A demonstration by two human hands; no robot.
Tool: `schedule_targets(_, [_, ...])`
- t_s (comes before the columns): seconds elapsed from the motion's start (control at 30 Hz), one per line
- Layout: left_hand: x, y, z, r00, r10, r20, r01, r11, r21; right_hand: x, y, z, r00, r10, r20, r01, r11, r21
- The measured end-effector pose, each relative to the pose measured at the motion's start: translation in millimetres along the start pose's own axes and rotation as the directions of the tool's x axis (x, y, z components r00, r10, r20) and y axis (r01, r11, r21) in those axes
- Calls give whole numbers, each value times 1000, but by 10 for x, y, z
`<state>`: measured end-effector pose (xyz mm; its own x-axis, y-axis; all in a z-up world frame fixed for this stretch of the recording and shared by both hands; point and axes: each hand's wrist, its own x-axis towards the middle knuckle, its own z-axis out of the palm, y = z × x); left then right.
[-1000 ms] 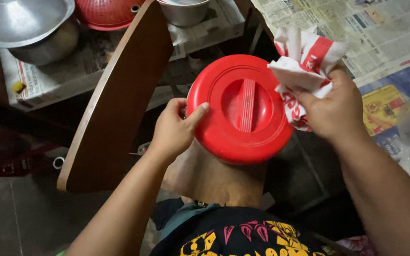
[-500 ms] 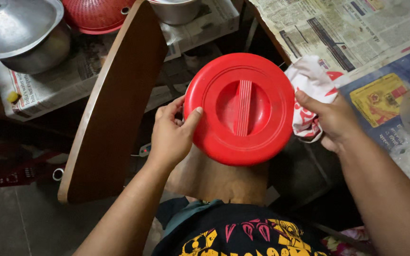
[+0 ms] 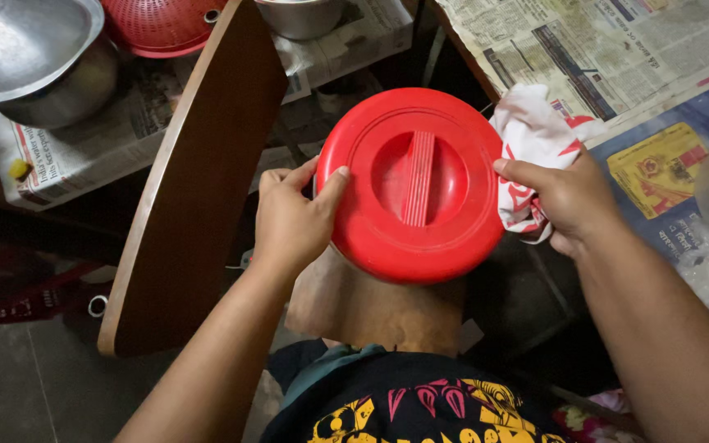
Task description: The person places packaged snacks, including cookies and noodles, into a clear plastic container. They then wipe the container's red lid with a white cloth and secure it.
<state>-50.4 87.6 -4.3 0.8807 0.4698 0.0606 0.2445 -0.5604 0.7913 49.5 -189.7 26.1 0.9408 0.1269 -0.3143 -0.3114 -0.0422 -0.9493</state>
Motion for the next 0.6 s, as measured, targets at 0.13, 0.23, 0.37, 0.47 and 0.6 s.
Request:
schedule_targets(0.13, [20, -119, 88, 996, -87, 24, 89, 995, -45, -7, -37, 39, 999, -45, -1, 45, 998, -36])
schedule_targets(0.23, [28, -222, 131, 995, -92, 44, 94, 994, -57, -34, -81, 75, 993, -113, -42, 108, 990, -95])
schedule_targets(0.37, [44, -240, 199, 957, -207, 204, 259, 925, -277, -38, -93, 96, 984, -135, -116, 112, 976, -189])
schedule_targets(0.47, [52, -165, 208, 903, -292, 315, 397, 848, -351, 23, -54, 47, 980, -114, -163, 78, 974, -214])
schedule_targets(0.6, [22, -93, 197, 859, -354, 370, 486, 792, -369, 152, -37, -7, 992, -105, -74, 88, 977, -195])
